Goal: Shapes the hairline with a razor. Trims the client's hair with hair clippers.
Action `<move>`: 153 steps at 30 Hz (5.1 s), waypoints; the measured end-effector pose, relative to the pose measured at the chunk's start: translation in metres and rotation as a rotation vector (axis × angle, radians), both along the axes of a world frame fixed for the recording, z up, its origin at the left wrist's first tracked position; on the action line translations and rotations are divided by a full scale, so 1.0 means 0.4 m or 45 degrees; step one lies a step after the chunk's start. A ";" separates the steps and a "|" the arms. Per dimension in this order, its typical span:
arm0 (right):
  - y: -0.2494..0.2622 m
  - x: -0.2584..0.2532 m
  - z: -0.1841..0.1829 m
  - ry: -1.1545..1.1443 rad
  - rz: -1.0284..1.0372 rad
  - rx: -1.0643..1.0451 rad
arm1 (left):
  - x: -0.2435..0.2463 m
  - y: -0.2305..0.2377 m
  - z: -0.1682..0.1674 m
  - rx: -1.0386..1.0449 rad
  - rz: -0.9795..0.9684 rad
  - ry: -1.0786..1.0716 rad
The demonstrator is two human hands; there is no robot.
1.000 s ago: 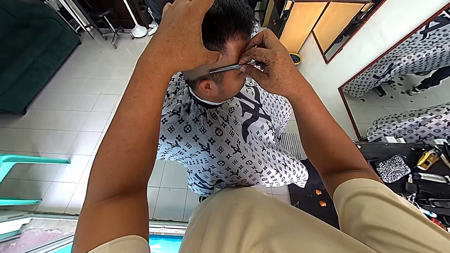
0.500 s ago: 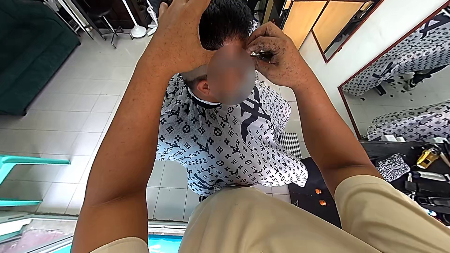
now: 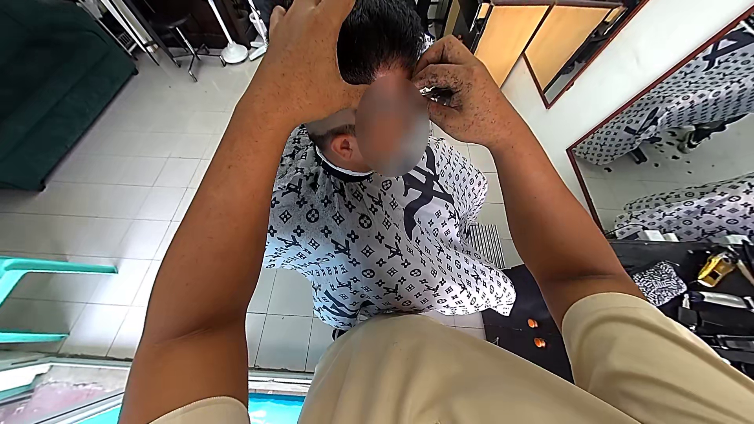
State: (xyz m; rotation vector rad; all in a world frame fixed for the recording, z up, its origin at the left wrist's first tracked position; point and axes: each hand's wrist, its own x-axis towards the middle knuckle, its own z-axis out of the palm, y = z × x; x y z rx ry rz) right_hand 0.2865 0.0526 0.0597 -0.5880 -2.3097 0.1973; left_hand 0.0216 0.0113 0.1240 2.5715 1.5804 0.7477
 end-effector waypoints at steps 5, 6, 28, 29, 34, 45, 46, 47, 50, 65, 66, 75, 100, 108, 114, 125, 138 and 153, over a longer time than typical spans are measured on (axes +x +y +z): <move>0.000 0.005 0.000 0.005 0.018 -0.028 | 0.000 0.000 0.000 0.010 0.006 0.005; 0.002 0.007 0.000 0.031 0.032 -0.041 | -0.001 0.003 -0.002 0.011 0.010 0.008; 0.020 0.024 0.014 0.041 0.066 -0.063 | 0.003 0.005 -0.004 -0.004 0.042 -0.012; 0.021 0.023 0.014 0.041 0.061 -0.066 | 0.004 0.005 -0.004 -0.003 0.043 -0.014; 0.017 0.022 0.015 0.020 0.053 -0.062 | 0.006 0.003 -0.002 -0.002 0.041 -0.011; -0.011 0.029 0.017 0.142 0.068 -0.139 | -0.012 0.005 0.009 -0.020 -0.016 -0.053; -0.014 0.024 0.016 0.125 0.055 -0.137 | -0.012 0.004 0.009 -0.019 -0.021 -0.048; -0.016 0.019 0.014 0.107 0.038 -0.137 | -0.010 0.001 0.011 -0.031 -0.019 -0.042; -0.018 0.008 0.007 0.075 -0.004 -0.143 | -0.004 -0.009 0.015 -0.076 0.003 -0.017; -0.005 -0.001 0.003 0.023 -0.034 -0.079 | 0.000 -0.012 0.013 -0.076 0.018 -0.043; -0.006 -0.002 0.003 0.026 -0.032 -0.073 | 0.000 -0.011 0.013 -0.082 0.024 -0.040; -0.019 -0.006 -0.004 0.036 -0.056 -0.026 | -0.001 -0.010 0.014 -0.092 0.037 -0.011; -0.076 -0.073 -0.054 0.125 -0.202 0.046 | -0.034 0.000 0.016 -0.104 -0.088 0.042; -0.076 -0.067 -0.039 0.081 -0.181 0.085 | -0.037 0.002 0.013 -0.117 -0.096 0.041; -0.071 -0.064 -0.027 0.035 -0.186 0.094 | -0.037 0.009 0.007 -0.112 -0.118 0.062; -0.069 -0.061 -0.015 -0.057 -0.197 0.150 | -0.033 0.003 0.006 -0.113 -0.100 0.035; -0.063 -0.054 -0.016 -0.069 -0.179 0.154 | -0.034 0.010 -0.005 -0.084 -0.121 0.058; -0.050 -0.036 -0.008 -0.063 -0.118 0.150 | -0.029 0.011 -0.010 -0.073 -0.121 0.029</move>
